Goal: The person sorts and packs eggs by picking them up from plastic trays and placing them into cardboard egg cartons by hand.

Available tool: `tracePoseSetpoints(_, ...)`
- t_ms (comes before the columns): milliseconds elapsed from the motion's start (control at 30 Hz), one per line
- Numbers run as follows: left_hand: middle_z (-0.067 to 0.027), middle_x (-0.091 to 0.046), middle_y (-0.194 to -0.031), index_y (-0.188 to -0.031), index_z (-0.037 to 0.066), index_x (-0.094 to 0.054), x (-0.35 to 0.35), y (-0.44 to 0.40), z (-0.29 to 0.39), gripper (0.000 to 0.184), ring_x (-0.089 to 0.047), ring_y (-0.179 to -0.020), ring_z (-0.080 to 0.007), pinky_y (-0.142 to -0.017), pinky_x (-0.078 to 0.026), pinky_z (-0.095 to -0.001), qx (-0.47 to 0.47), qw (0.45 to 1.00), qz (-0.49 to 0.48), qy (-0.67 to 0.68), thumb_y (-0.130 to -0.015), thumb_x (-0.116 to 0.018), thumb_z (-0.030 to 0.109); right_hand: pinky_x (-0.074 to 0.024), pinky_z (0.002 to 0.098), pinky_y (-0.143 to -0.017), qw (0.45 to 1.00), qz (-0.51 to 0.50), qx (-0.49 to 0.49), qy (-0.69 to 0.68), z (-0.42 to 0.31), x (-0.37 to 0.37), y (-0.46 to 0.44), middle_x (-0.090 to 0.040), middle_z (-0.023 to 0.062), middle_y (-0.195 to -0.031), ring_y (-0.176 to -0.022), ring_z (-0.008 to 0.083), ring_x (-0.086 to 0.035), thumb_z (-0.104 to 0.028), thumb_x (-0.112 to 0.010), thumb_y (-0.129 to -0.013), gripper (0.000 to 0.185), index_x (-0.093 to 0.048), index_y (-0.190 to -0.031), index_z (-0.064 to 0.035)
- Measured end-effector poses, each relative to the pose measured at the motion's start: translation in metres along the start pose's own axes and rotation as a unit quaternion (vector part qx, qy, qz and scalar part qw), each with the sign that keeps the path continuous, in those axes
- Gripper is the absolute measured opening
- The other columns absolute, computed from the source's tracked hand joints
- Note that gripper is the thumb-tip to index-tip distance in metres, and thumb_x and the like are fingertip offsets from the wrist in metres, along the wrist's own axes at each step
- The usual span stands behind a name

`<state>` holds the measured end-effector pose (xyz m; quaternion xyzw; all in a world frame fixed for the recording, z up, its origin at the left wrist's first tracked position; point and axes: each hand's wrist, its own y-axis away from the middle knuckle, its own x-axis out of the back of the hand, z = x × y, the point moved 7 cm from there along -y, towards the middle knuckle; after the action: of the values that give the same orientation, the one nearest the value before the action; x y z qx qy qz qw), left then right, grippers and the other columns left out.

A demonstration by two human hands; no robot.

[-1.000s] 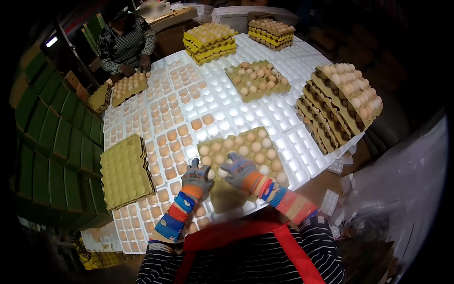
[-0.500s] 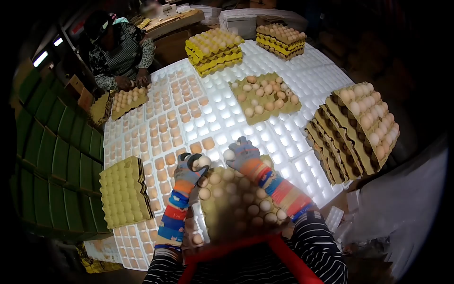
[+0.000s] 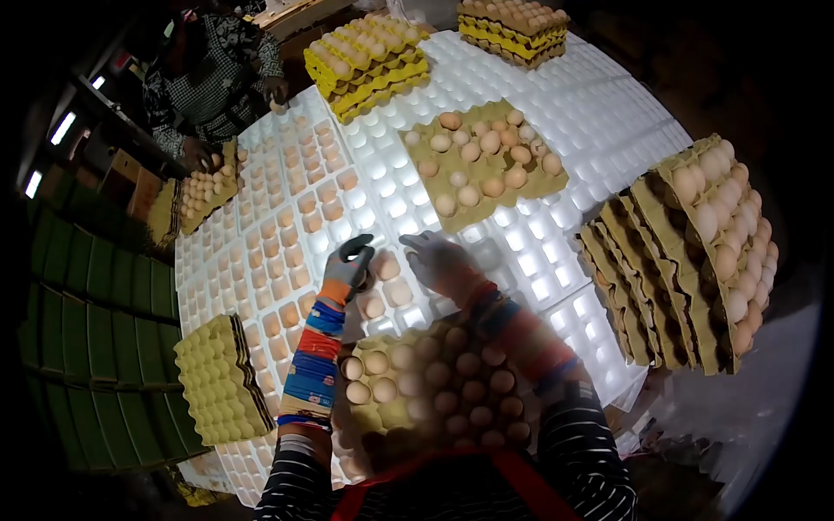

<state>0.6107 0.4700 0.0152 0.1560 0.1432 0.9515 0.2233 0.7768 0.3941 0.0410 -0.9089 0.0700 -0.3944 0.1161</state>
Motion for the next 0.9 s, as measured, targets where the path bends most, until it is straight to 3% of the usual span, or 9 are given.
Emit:
tracePoseSetpoints(33,-0.0001,-0.058,-0.068,-0.116,0.006,-0.059,0.003,0.003,-0.007,0.029,-0.049,-0.053,-0.0079,-0.047,-0.04,-0.0206,-0.047,0.966,-0.071,0.245,-0.087,-0.056,0.009,-0.0485,0.0405,-0.076,0.997,0.008,0.029,-0.071,-0.001,-0.003,0.002,-0.061,0.0116,-0.096,-0.089,0.0324,-0.058,-0.015,-0.056,-0.081,0.031,-0.06,-0.111,-0.0139)
tracePoseSetpoints(67,0.0002,-0.06,-0.083,-0.119,0.006,-0.057,0.015,0.007,-0.02,0.03,-0.048,-0.058,-0.0059,-0.051,-0.041,-0.023,-0.099,0.989,0.037,0.105,-0.09,-0.055,0.014,-0.048,0.0404,-0.077,0.988,0.016,0.056,-0.142,-0.003,-0.005,0.005,-0.062,0.0107,-0.095,-0.089,0.0324,-0.057,-0.013,-0.056,-0.08,0.03,-0.061,-0.11,-0.0134)
tracePoseSetpoints(133,-0.0002,-0.06,-0.092,-0.117,0.006,-0.058,0.019,0.029,-0.021,0.028,-0.05,-0.062,-0.0055,-0.055,-0.043,-0.0225,-0.181,0.981,0.055,0.046,-0.091,-0.052,0.012,-0.0467,0.0397,-0.078,0.982,0.019,0.161,-0.093,-0.004,-0.019,0.007,-0.062,0.0089,-0.094,-0.088,0.0318,-0.056,-0.007,-0.055,-0.078,0.028,-0.063,-0.104,-0.0134)
tracePoseSetpoints(200,-0.0057,-0.059,-0.099,-0.113,0.007,-0.061,0.03,0.04,-0.033,0.026,-0.056,-0.077,-0.0155,-0.068,-0.047,-0.0267,-0.302,0.938,0.108,-0.133,-0.089,-0.052,0.011,-0.0463,0.039,-0.078,0.975,0.02,0.219,-0.026,-0.006,-0.02,0.008,-0.062,0.0086,-0.094,-0.088,0.0312,-0.056,-0.006,-0.056,-0.077,0.027,-0.063,-0.102,-0.0135)
tracePoseSetpoints(267,-0.0089,-0.058,-0.101,-0.11,0.007,-0.062,0.029,0.058,-0.033,0.025,-0.057,-0.084,-0.0219,-0.074,-0.047,-0.0293,-0.368,0.884,0.138,-0.253,-0.087,-0.052,0.012,-0.0465,0.0392,-0.074,0.985,0.053,0.147,-0.069,-0.01,0.003,0.009,-0.063,0.008,-0.088,-0.083,0.029,-0.058,-0.007,-0.059,-0.076,0.025,-0.064,-0.1,-0.0139)
tracePoseSetpoints(300,-0.0126,-0.058,-0.095,-0.107,0.008,-0.063,0.031,0.059,-0.039,0.024,-0.054,-0.092,-0.0298,-0.081,-0.045,-0.0333,-0.353,0.895,0.126,-0.242,-0.086,-0.052,0.012,-0.0467,0.0398,-0.073,0.984,0.062,0.135,-0.095,-0.013,0.013,0.013,-0.063,0.0083,-0.087,-0.082,0.0289,-0.058,-0.008,-0.061,-0.076,0.025,-0.064,-0.1,-0.0134)
tracePoseSetpoints(433,-0.0108,-0.061,-0.094,-0.107,0.008,-0.064,0.033,0.079,-0.027,0.025,-0.057,-0.095,-0.0276,-0.082,-0.045,-0.0348,-0.251,0.947,0.05,-0.195,-0.086,-0.052,0.012,-0.0474,0.0413,-0.07,0.985,0.011,0.121,-0.119,-0.053,0.049,0.052,-0.064,0.0094,-0.088,-0.08,0.0295,-0.059,-0.013,-0.066,-0.073,0.027,-0.064,-0.1,-0.0113)
tracePoseSetpoints(667,-0.0114,-0.061,-0.098,-0.102,0.009,-0.065,0.05,0.143,-0.023,0.025,-0.057,-0.093,-0.03,-0.083,-0.047,-0.0374,-0.3,0.917,0.136,-0.224,-0.077,-0.061,0.009,-0.0462,0.0388,-0.071,0.977,-0.072,0.194,0.047,-0.096,0.027,0.098,-0.062,0.0071,-0.091,-0.083,0.0284,-0.058,-0.022,-0.065,-0.074,0.024,-0.064,-0.096,-0.013)
tracePoseSetpoints(900,-0.0155,-0.054,-0.118,-0.117,0.015,-0.058,0.02,0.224,-0.011,0.054,-0.054,-0.103,-0.0334,-0.089,-0.046,-0.0402,-0.273,0.881,-0.009,-0.386,-0.07,-0.073,0.036,-0.0463,0.038,-0.074,0.934,-0.222,0.15,0.235,-0.112,-0.02,0.099,-0.057,0.0095,-0.099,-0.092,0.0286,-0.055,-0.031,-0.064,-0.07,0.031,-0.06,-0.095,-0.0145)
